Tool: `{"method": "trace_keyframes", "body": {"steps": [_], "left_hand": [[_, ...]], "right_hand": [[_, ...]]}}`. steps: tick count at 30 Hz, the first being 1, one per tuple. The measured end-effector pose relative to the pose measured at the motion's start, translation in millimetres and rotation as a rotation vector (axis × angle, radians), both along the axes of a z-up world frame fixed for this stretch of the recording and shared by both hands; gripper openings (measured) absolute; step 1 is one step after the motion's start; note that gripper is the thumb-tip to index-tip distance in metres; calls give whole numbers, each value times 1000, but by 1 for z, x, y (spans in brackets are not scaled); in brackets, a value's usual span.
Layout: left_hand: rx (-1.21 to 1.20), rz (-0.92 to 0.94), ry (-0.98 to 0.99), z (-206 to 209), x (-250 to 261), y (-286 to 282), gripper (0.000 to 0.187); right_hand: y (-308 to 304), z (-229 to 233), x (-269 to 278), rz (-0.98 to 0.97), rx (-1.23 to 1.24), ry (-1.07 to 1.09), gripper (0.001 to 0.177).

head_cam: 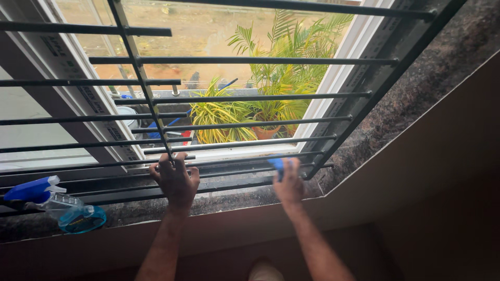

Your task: The person wipes the horizontal metal bars and the lower frame of a window using a blue cloth.

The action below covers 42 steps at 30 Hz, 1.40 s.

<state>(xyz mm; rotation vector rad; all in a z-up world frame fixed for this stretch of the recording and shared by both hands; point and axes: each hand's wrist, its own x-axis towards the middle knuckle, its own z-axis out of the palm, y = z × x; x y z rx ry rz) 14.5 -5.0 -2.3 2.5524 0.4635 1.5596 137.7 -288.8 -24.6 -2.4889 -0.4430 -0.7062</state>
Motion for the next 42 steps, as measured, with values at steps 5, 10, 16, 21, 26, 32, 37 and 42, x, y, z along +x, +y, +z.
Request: {"method": "trace_keyframes", "body": {"steps": [5,10,16,21,26,32,37,42], "left_hand": [[40,27,6,-5,1,4,53],[40,12,-22,-9,2,5,55],[41,35,12,-5,-5,3,57],[17,25,56,0,-12,1,56],[3,35,17,-3,-5,-3,55],[-7,112,-35,-12,10,-8,54],[6,108,-35,-15,11,-7,55],[19,110,-14,-16,4,-5,55]], "right_hand": [[36,-4,-20,101,29,173,56],[13,-6,-11,170,-1,78,49],[-27,-4,11,3,-18,79,44],[-52,-1,23,-2,3,62,43],[-47,-16,26,-29,43,8,48],[-17,-27,14,146,31,-141,72],[30,-20,-19,299,6,146,85],[22,-10,-25,277,-45,178,87]]}}
